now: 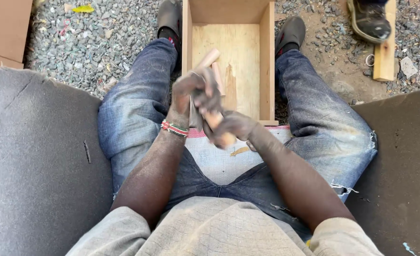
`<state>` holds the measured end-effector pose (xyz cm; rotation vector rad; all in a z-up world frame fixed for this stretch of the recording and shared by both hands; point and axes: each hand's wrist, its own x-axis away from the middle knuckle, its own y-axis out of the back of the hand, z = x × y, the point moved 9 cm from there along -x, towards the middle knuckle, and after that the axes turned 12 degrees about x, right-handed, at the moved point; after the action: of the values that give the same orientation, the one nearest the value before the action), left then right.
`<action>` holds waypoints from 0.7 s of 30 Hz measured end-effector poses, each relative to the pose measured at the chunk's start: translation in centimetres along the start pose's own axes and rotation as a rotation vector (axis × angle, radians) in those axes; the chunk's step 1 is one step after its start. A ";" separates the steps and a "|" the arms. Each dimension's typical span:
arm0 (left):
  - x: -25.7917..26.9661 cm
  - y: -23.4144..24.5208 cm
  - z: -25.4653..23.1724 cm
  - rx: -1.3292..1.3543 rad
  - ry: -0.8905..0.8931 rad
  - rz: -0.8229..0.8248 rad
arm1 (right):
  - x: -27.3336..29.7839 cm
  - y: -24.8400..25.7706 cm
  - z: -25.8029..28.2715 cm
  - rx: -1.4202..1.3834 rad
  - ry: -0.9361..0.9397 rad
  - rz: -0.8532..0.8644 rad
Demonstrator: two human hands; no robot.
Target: The person sits on the ground and sands small cylindrical wooden pieces using a sanding block. They handle the pieces one at a time, rotating them to smooth all surfaces, and place them into a wooden box.
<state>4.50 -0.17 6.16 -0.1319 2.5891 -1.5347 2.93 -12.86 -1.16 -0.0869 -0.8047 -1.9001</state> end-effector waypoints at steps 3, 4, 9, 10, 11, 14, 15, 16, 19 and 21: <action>1.7 -4.4 2.2 0.313 0.298 0.325 | 2.5 -3.3 3.0 -0.697 0.065 0.481; 1.1 -3.8 1.1 0.398 0.281 0.293 | 1.3 -2.4 1.8 -0.569 -0.089 0.187; -1.4 2.8 -0.2 -0.080 -0.121 -0.124 | -0.5 0.3 -1.3 -0.011 -0.314 -0.399; -1.3 4.1 -0.3 -0.146 -0.165 -0.133 | -0.7 -0.4 -1.5 -0.004 -0.382 -0.354; -1.7 5.3 -0.7 -0.212 -0.215 -0.138 | -1.3 -0.7 -1.6 0.007 -0.444 -0.313; -0.4 -0.1 0.2 0.002 0.195 0.223 | 1.0 -3.0 -1.4 -0.709 -0.337 0.313; 0.2 -1.5 0.2 0.001 0.195 0.220 | 1.3 -2.5 -1.9 -0.709 -0.337 0.316; 1.3 -4.1 1.1 0.083 0.313 0.337 | 1.7 -2.6 -1.1 -0.566 -0.192 0.449; 0.5 -3.6 0.8 0.104 0.258 0.302 | -0.3 -2.2 -2.1 -0.509 -0.037 0.255; -0.5 -1.5 -0.3 0.043 0.082 0.138 | -1.2 -0.9 -1.7 -0.591 -0.033 -0.055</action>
<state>4.93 -0.55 7.66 0.1140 2.5630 -1.5763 3.20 -12.61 -3.40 -0.4633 -0.2456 -2.1393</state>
